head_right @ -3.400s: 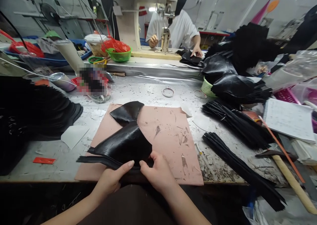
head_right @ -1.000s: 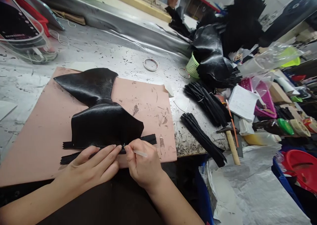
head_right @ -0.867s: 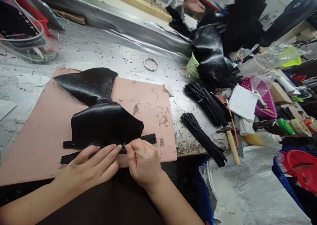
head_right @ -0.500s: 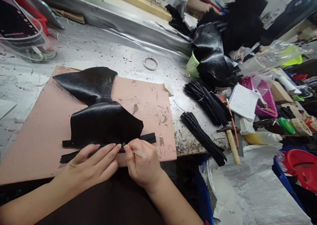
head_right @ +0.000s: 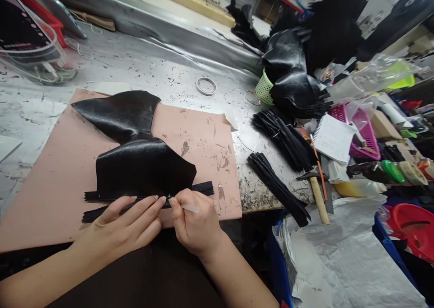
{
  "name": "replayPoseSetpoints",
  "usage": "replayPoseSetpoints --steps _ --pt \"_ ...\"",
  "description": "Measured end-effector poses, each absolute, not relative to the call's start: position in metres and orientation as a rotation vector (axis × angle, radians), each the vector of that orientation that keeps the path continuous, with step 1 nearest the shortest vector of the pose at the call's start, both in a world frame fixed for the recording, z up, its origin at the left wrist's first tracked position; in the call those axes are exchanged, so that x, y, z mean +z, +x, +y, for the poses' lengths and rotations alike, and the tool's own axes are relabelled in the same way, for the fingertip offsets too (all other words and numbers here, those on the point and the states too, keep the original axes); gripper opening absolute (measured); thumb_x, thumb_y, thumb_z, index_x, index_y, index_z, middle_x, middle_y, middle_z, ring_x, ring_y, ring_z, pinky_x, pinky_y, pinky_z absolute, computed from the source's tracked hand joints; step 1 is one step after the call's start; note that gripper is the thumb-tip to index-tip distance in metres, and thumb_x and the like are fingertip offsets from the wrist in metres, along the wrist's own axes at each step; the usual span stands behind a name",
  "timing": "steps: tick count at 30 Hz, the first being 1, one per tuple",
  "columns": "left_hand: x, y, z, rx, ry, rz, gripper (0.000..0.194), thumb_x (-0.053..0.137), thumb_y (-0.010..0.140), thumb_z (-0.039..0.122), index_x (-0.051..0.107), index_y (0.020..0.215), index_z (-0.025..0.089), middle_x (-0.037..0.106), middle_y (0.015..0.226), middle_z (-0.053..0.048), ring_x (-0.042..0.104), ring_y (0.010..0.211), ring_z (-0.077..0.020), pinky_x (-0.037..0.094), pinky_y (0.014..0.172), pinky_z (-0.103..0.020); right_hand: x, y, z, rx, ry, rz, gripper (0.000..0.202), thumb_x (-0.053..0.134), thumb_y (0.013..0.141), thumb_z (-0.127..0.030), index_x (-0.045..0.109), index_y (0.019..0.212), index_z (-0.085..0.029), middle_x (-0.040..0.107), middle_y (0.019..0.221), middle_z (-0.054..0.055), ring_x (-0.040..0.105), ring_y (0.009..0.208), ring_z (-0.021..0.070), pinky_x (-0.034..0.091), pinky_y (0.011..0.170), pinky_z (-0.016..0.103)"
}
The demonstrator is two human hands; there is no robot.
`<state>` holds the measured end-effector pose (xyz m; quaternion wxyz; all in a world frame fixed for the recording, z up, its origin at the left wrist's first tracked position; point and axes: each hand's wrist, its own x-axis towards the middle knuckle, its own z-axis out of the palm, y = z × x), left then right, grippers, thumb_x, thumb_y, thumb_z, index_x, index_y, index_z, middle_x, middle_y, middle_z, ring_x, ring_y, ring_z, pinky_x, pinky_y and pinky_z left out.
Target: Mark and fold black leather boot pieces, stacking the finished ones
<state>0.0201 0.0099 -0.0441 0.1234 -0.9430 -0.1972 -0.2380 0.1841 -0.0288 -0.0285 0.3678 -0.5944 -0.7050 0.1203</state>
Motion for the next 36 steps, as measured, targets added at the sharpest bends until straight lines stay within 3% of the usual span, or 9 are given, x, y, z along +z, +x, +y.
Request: replayPoseSetpoints --steps 15,36 --pt "-0.0415 0.0197 0.0086 -0.694 -2.758 -0.598 0.023 0.044 0.084 0.008 0.054 0.067 0.019 0.071 0.089 0.002 0.062 0.085 -0.0104 0.016 0.108 -0.036 -0.0292 0.1821 -0.0306 0.318 -1.529 -1.770 0.020 0.037 0.087 -0.015 0.051 0.071 -0.017 0.057 0.061 0.002 0.053 0.054 0.0115 0.043 0.052 0.023" --pt "-0.0438 0.0203 0.0097 -0.654 -2.750 -0.556 0.024 0.044 0.082 0.008 0.057 0.065 0.021 0.072 0.088 0.003 0.062 0.085 -0.0110 0.010 0.110 -0.038 -0.0286 0.1825 -0.0308 0.335 -1.526 -1.780 0.021 0.038 0.086 -0.014 0.051 0.070 -0.017 0.056 0.058 0.001 0.053 0.053 0.0118 0.043 0.052 0.023"
